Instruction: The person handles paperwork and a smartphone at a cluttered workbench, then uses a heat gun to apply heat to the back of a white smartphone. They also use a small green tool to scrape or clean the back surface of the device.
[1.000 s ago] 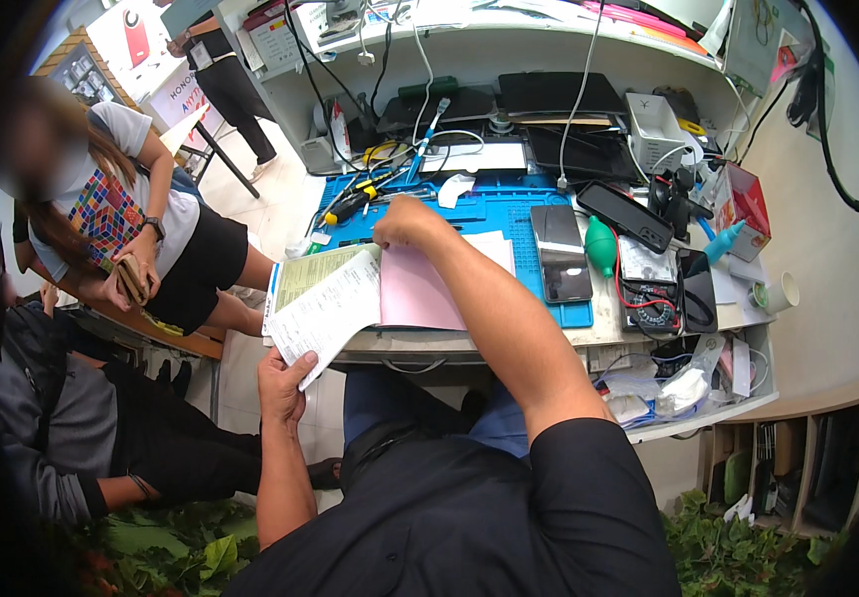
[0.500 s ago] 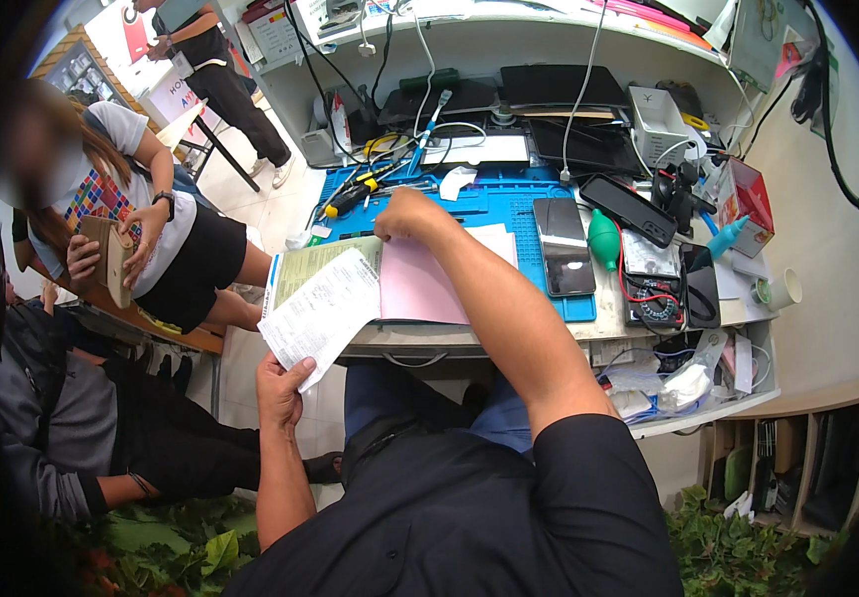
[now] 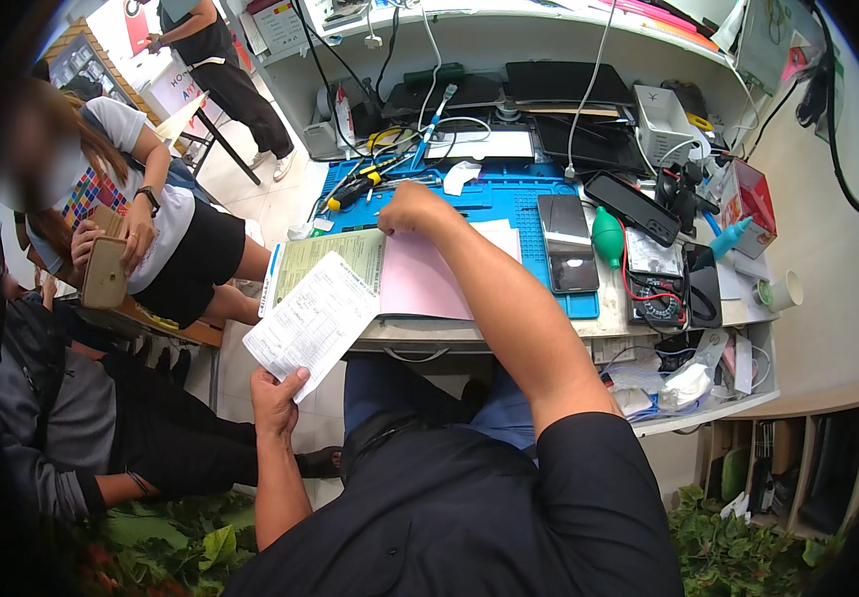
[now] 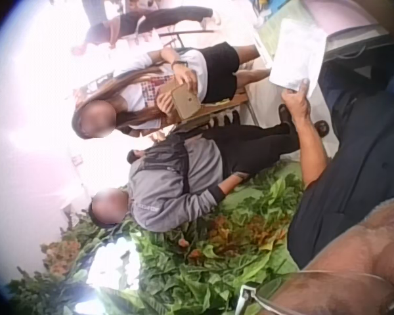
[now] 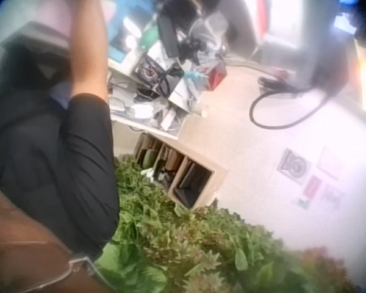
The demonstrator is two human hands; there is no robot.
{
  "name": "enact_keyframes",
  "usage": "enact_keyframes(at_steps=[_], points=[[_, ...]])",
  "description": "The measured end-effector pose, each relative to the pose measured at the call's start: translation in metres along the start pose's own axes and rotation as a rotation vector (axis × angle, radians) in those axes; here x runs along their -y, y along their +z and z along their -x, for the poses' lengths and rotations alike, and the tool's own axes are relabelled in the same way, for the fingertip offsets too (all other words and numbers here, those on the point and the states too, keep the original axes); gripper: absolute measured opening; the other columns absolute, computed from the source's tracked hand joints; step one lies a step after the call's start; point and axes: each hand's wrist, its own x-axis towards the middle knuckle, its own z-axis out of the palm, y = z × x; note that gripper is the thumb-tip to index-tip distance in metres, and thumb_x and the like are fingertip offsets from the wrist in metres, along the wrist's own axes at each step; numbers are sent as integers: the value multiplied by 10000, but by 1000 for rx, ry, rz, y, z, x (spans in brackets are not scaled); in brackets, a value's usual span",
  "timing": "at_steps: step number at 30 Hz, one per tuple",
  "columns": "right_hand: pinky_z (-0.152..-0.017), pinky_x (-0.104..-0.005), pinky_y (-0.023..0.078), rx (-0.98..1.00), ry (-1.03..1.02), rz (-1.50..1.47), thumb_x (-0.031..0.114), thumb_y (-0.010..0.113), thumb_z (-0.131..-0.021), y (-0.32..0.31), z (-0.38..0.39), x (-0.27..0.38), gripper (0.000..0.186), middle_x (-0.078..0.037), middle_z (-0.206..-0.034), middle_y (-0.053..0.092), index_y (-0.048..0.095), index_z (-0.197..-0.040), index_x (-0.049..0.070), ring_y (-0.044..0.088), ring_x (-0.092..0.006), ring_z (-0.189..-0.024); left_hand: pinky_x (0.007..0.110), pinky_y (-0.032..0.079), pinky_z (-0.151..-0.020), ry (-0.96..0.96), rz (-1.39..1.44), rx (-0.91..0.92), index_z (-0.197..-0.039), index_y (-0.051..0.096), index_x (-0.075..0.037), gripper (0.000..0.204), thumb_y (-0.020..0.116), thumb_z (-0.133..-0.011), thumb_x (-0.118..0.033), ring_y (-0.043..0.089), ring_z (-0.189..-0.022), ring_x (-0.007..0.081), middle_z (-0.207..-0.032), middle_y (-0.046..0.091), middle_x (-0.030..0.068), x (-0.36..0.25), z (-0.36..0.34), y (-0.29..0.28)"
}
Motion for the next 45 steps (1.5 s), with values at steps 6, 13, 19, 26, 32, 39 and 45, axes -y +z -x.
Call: enact_keyframes(at_steps=[6, 13, 19, 26, 32, 39, 45], points=[[-754, -383, 619, -17, -5, 19, 183, 853, -666, 3, -9, -5, 297, -218, -961, 814, 830, -859, -41, 793, -306, -843, 373, 572, -1051, 23, 28, -43, -1354, 657, 88, 540, 850, -850, 101, 755, -1130, 240, -1281, 767, 160, 9, 17, -13], [-830, -384, 601, -7, -46, 54, 227, 810, -722, 2, -3, -4, 293, -180, -930, 818, 866, -922, 20, 766, -306, -862, 396, 550, -1103, 130, 100, -136, -1441, 607, 63, 620, 817, -858, 34, 740, -1177, 269, -1360, 736, 142, 26, 44, -47], [-887, -423, 619, -13, -235, 122, 209, 731, -813, 4, 5, -13, 347, -238, -1001, 819, 859, -1055, -3, 795, -346, -935, 282, 636, -852, 235, 410, -279, -1439, 599, 43, 524, 716, -929, 8, 762, -1054, 222, -1247, 749, 107, -31, 23, -91], [-954, -432, 601, -64, -334, 188, 179, 679, -902, 4, 35, -6, 350, -237, -1106, 811, 830, -1168, 7, 782, -379, -1023, 252, 600, -675, 309, 508, -234, -1330, 658, 11, 364, 718, -972, -1, 716, -835, 152, -1123, 759, 90, -52, -31, -148], [-979, -435, 591, -58, -394, 196, 187, 678, -936, 3, 37, -11, 344, -218, -1117, 814, 822, -1199, 19, 776, -378, -1052, 247, 636, -683, 390, 465, -202, -1342, 660, -11, 387, 723, -961, -11, 777, -932, 157, -1185, 776, 74, -85, -51, -137], [-1053, -430, 562, 47, -451, 197, 236, 716, -957, 18, 28, 11, 422, -235, -1279, 775, 772, -1310, 11, 742, -386, -1177, 247, 632, -666, 427, 459, -266, -1316, 661, -7, 356, 729, -968, -23, 750, -847, 148, -1125, 768, 79, -92, -49, -151], [-1107, -408, 545, 83, -454, 146, 188, 821, -906, 27, 25, 18, 505, -232, -1357, 751, 735, -1365, -4, 719, -365, -1262, 257, 569, -707, 475, 460, -289, -1363, 630, -9, 396, 756, -1008, -129, 648, -824, 131, -1079, 716, 60, -88, -47, -158]])
